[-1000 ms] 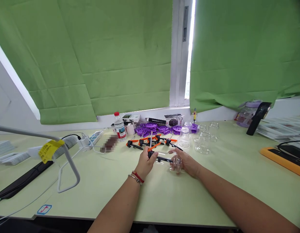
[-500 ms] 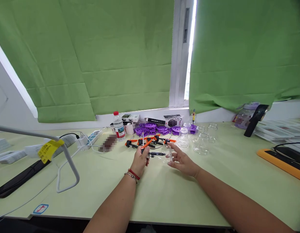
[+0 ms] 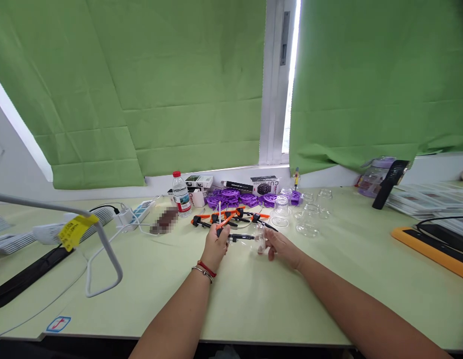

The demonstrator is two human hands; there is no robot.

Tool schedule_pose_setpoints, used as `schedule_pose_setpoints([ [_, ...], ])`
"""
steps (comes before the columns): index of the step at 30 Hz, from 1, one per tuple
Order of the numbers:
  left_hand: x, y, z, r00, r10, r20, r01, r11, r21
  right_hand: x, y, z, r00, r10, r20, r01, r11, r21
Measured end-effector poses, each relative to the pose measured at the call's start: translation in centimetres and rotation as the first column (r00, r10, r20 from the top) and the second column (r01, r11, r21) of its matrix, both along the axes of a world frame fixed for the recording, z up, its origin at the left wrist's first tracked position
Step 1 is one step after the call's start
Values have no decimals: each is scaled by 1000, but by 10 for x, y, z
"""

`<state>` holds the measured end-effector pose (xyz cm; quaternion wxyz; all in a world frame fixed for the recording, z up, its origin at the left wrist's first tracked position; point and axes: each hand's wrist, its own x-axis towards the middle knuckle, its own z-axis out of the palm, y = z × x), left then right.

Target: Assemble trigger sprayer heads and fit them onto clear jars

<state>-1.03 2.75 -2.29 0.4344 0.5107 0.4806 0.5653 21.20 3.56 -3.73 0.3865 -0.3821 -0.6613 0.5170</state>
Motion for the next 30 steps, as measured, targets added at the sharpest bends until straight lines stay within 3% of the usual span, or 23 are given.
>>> schedule_pose_setpoints([
  [4,-4,5,-3,998,35,47,-33,998,-47,2,-3,2,997,-18,69,-7,938,346],
  [7,-4,5,-4,998,19,64,-14,997,-76,2,-4,0,996,-21,91,-21,900,436],
  [10,-2,3,-3,998,7,60,-3,997,-76,2,-3,-2,997,-25,79,-8,923,385],
  [15,-1,-1,-1,999,-17,36,18,999,-27,0,1,-5,1000,7,24,-11,991,137],
  [19,1,-2,-3,999,-28,29,29,999,-31,-3,6,-10,1000,-16,18,17,999,-51],
  [22,1,0,-4,999,-20,43,22,998,-57,-3,7,-11,997,-11,78,16,998,-66],
  [24,0,2,-5,998,5,57,0,997,-80,-3,4,-9,992,-35,121,28,998,55],
  [26,-2,4,-5,997,36,74,-28,994,-106,-3,0,-6,985,-57,163,8,958,285],
  [28,-3,5,-4,994,56,92,-44,991,-125,-3,-4,-3,971,-79,226,-53,851,523],
  [30,-4,5,-3,993,53,108,-38,991,-132,-3,-7,0,948,-134,288,-103,728,678],
])
